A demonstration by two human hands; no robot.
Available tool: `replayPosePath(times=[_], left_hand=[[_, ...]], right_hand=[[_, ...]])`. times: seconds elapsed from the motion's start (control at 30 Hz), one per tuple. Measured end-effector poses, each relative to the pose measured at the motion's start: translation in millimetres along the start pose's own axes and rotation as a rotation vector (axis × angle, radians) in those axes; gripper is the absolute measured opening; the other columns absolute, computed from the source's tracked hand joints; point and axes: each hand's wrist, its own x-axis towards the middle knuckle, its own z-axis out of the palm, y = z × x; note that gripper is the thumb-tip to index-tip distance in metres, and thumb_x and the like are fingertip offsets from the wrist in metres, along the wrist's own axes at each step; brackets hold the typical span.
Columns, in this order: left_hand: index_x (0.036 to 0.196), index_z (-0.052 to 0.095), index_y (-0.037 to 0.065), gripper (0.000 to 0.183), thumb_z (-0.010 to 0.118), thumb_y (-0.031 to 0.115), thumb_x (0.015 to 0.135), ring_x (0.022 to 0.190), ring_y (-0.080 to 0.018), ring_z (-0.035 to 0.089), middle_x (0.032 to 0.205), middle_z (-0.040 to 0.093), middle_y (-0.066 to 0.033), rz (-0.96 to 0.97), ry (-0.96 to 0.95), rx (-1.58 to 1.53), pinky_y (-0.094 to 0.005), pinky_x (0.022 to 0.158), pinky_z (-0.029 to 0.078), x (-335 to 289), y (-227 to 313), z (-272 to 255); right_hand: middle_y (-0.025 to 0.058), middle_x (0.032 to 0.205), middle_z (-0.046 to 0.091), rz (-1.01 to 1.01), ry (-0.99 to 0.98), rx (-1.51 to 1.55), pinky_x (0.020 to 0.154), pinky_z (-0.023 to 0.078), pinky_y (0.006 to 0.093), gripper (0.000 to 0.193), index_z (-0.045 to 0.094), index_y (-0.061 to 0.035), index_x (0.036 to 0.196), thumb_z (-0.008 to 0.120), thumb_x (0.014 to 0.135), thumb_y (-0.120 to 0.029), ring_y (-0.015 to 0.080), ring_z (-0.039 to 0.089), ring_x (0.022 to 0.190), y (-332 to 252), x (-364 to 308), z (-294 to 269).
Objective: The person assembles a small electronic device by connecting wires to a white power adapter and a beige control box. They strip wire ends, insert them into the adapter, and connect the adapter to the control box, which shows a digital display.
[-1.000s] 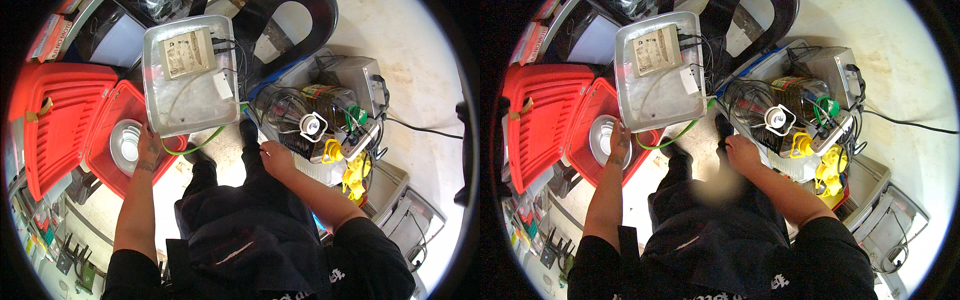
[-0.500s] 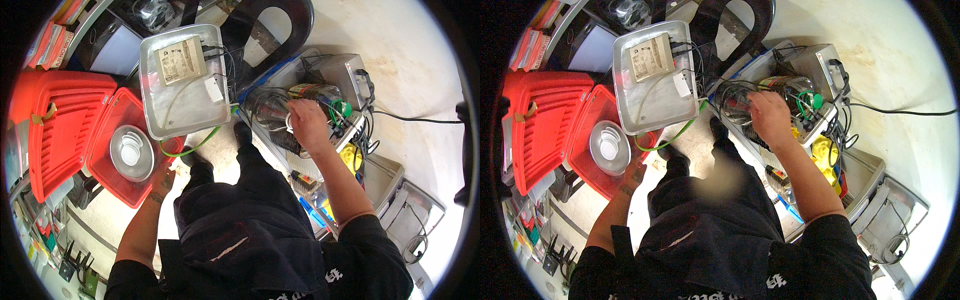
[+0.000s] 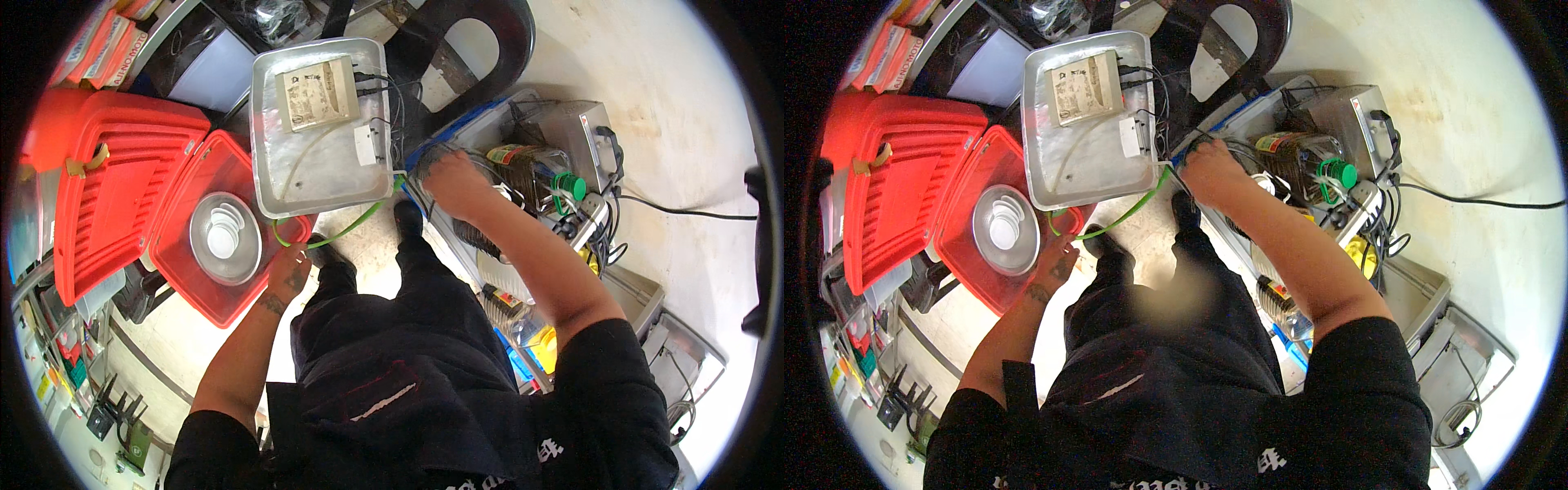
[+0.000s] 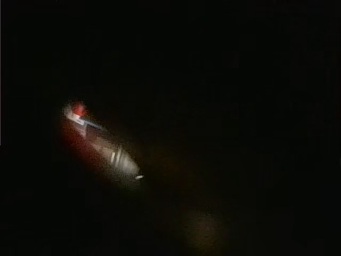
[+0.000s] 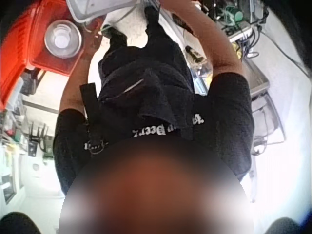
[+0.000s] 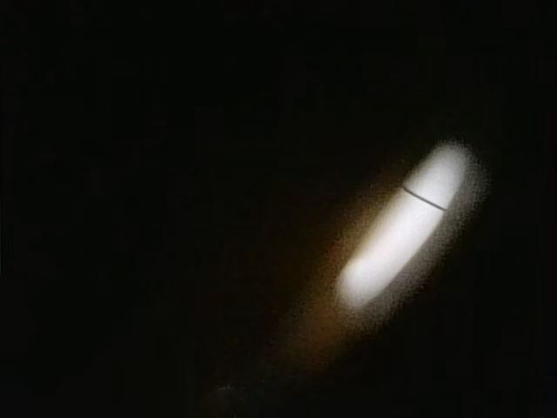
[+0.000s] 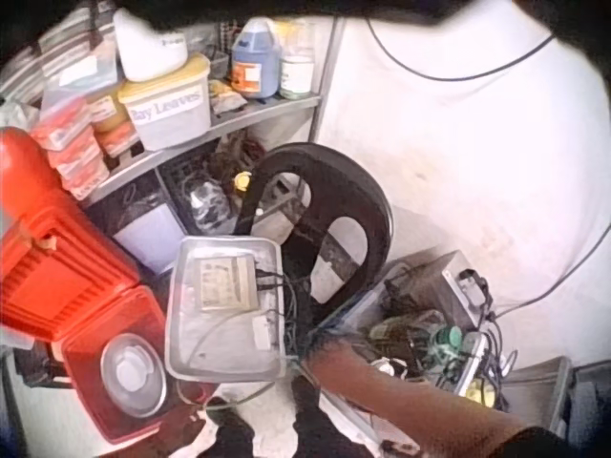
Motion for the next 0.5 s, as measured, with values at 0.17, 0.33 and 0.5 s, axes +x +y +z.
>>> replayPosePath(times=[0.17,0.33,0.5], left_hand=[[0.112,0.062,0.007,0.033,0.071,0.010,0.081,0.081,-0.0370,0.064,0.090,0.064,-0.0158,0.038,0.063,0.062,-0.0431,0.072,0.052,15,-4,-4],[0.108,0.063,0.007,0.026,0.070,0.016,0.085,0.084,-0.0402,0.063,0.089,0.064,-0.0169,0.136,0.078,0.099,-0.0441,0.074,0.052,57,7,-9],[0.112,0.063,0.004,0.031,0.072,0.020,0.087,0.091,-0.0365,0.067,0.095,0.069,-0.0187,0.011,0.107,0.032,-0.0407,0.080,0.053,102,28,-8]], right_hand=[[0.0069,0.099,0.065,0.050,0.177,0.119,0.104,0.037,0.0552,0.013,0.072,-0.0135,0.091,0.064,0.081,-0.013,0.0312,0.055,0.112,16,-54,-49],[0.0088,0.102,0.063,0.138,0.196,0.126,0.111,0.033,0.0593,0.013,0.072,-0.0110,0.092,0.063,0.083,-0.013,0.0332,0.053,0.116,21,-60,-57],[0.0068,0.102,0.064,0.162,0.262,0.090,0.109,0.033,0.0601,0.020,0.073,-0.0141,0.093,0.063,0.077,-0.013,0.0299,0.054,0.114,16,-50,-40]])
